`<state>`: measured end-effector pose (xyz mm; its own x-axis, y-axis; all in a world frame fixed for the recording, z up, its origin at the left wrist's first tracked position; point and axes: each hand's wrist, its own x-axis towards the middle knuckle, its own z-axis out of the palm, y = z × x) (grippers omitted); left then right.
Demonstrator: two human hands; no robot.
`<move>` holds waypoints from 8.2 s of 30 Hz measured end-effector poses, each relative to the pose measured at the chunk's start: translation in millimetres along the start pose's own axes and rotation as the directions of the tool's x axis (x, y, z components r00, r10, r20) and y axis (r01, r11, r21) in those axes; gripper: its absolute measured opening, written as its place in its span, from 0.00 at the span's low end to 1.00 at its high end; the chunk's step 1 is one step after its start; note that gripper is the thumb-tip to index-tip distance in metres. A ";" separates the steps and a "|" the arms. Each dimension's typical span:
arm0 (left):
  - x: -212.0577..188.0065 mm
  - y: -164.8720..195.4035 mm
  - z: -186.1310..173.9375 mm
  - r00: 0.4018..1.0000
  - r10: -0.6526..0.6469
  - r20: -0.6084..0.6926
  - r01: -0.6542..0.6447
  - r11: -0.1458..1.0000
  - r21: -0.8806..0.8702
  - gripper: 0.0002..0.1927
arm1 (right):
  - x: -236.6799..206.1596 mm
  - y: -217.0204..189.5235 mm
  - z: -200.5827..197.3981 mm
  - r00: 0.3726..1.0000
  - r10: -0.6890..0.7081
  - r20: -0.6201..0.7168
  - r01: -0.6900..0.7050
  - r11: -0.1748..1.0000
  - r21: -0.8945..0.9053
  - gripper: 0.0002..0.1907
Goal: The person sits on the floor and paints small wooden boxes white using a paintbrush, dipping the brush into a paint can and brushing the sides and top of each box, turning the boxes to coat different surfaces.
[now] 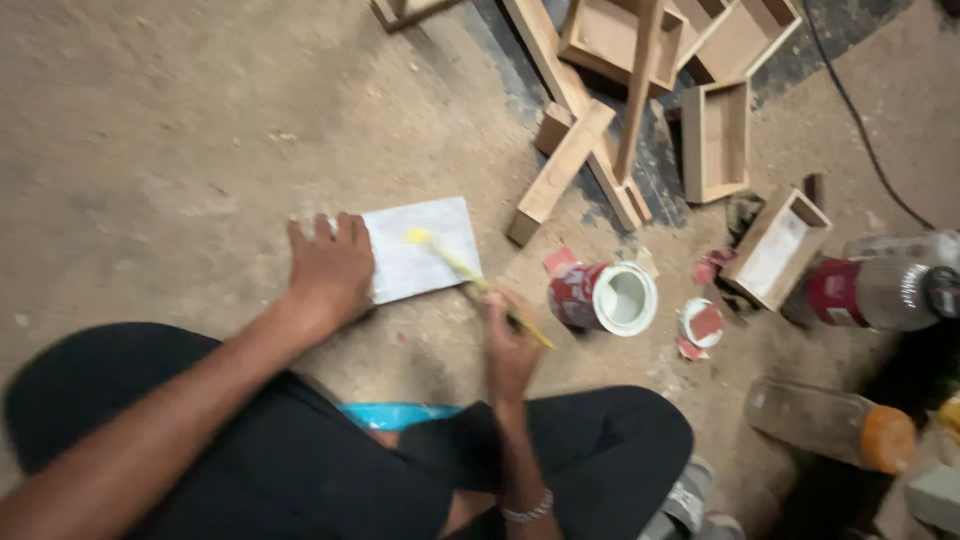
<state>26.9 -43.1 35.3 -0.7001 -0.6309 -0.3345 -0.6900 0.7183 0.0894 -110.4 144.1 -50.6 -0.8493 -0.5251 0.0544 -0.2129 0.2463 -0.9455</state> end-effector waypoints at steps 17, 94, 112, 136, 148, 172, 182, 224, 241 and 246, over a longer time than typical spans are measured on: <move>0.2 -12.9 -11.6 0.979 -0.135 0.154 0.138 0.990 -0.007 0.57 | -4.1 -7.6 2.1 0.989 -0.142 -0.050 0.135 0.983 -0.121 0.11; 4.8 -26.4 37.7 1.000 -0.001 -0.024 0.001 0.999 0.032 0.58 | -28.6 -56.1 -10.0 0.910 -0.298 0.289 0.354 0.921 -0.162 0.10; 9.4 -22.4 39.1 0.999 -0.034 0.035 0.033 0.999 0.038 0.52 | -31.2 -71.9 -45.5 0.950 -0.290 0.114 0.312 0.892 -0.326 0.07; 6.1 -11.6 30.4 1.000 0.021 0.013 -0.020 1.000 -0.001 0.65 | -10.3 -24.6 -26.9 0.992 0.126 0.026 -0.125 0.992 -0.032 0.10; 4.1 -5.3 25.3 1.000 -0.013 -0.013 0.013 1.000 0.019 0.66 | -37.4 -17.6 7.5 0.965 0.101 0.241 -0.138 0.980 0.142 0.10; 2.2 -1.1 11.6 1.000 -0.026 -0.001 0.026 1.000 0.014 0.59 | -24.0 -8.6 21.0 0.989 -0.084 0.118 0.069 0.990 0.122 0.11; -1.5 5.5 -0.5 0.999 -0.027 0.027 0.026 0.999 0.018 0.61 | 8.6 -1.6 -2.4 0.964 -0.227 -0.140 0.212 0.971 -0.114 0.11; 25.2 -48.7 -36.9 0.910 -0.121 0.396 0.412 0.346 -0.843 0.42 | -11.0 -4.5 -54.9 0.955 -0.032 0.295 -0.040 0.972 0.233 0.12; 7.5 -63.7 -33.1 0.980 -0.131 0.149 0.195 0.782 -0.592 0.55 | -21.2 -14.9 -44.4 0.876 -0.446 0.186 0.435 0.895 0.099 0.26; -7.6 -42.8 -39.8 0.963 -0.113 0.246 0.218 0.863 -0.455 0.49 | -31.4 -36.8 -19.8 0.732 -0.573 0.370 0.642 0.761 -0.092 0.22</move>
<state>54.5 -80.8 71.3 -0.5508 -0.6164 -0.5627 -0.8318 0.3494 0.4314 -85.4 167.7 -11.2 -0.3207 -0.8265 0.4626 -0.7519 -0.0749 -0.6551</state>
